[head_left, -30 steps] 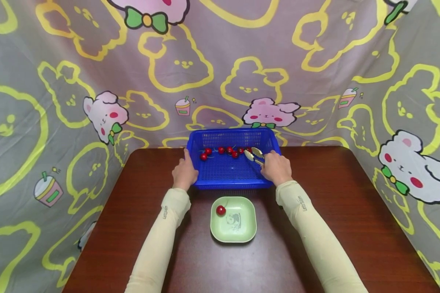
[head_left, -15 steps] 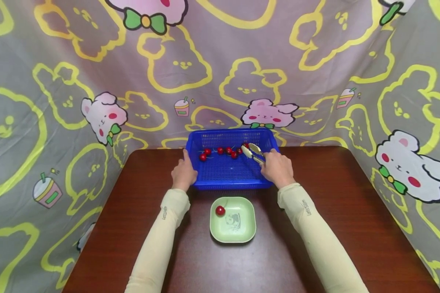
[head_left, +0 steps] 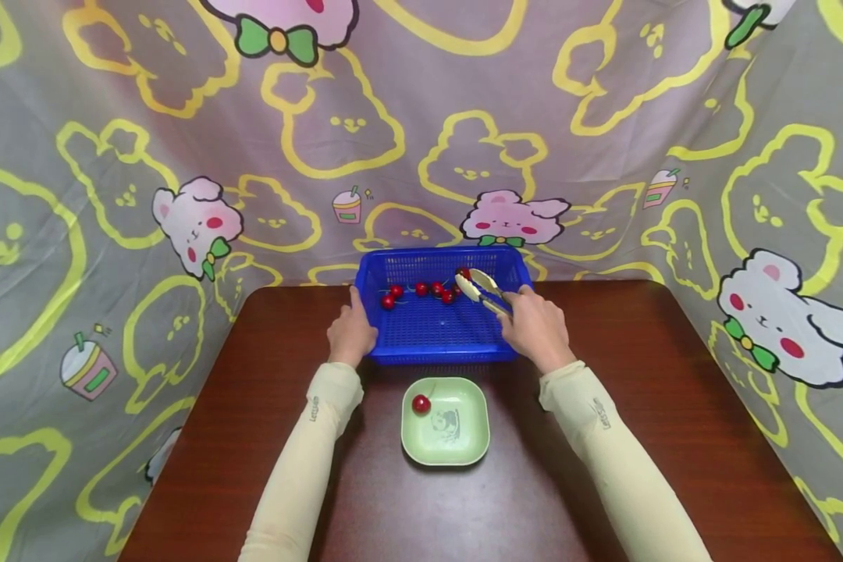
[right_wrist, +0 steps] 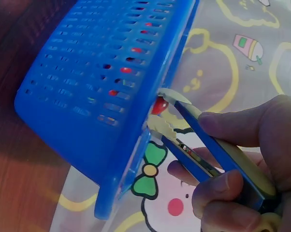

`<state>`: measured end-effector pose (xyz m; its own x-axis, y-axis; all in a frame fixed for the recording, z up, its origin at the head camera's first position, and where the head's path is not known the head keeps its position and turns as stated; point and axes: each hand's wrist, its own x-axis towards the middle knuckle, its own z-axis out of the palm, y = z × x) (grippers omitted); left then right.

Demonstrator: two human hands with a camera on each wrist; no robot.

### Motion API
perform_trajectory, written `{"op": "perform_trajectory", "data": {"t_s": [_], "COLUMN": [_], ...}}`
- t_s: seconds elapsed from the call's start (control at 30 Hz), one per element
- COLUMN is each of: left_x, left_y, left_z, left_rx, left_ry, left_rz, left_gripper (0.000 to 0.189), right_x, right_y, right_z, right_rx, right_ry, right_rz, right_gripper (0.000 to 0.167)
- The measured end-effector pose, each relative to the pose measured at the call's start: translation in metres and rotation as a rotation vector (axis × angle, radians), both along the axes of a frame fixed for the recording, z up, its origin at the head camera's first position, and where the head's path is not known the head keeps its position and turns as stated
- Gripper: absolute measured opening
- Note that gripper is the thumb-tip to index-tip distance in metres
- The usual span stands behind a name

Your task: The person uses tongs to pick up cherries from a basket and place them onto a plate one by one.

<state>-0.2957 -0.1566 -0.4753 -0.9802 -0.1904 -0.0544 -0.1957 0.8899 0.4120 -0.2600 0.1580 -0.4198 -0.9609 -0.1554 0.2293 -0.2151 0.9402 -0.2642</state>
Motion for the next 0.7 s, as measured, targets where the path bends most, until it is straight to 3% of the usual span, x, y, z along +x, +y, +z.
{"op": "perform_trajectory", "data": {"t_s": [0.7], "left_x": [0.001], "left_y": [-0.001], "left_z": [0.001], "left_rx": [0.013], "left_ry": [0.001], "left_rz": [-0.008], "left_gripper": [0.096], "right_x": [0.038], "right_y": [0.009], "right_z": [0.013], "right_rx": [-0.034], "right_ry": [0.097], "right_rz": [0.079], "right_gripper": [0.046]}}
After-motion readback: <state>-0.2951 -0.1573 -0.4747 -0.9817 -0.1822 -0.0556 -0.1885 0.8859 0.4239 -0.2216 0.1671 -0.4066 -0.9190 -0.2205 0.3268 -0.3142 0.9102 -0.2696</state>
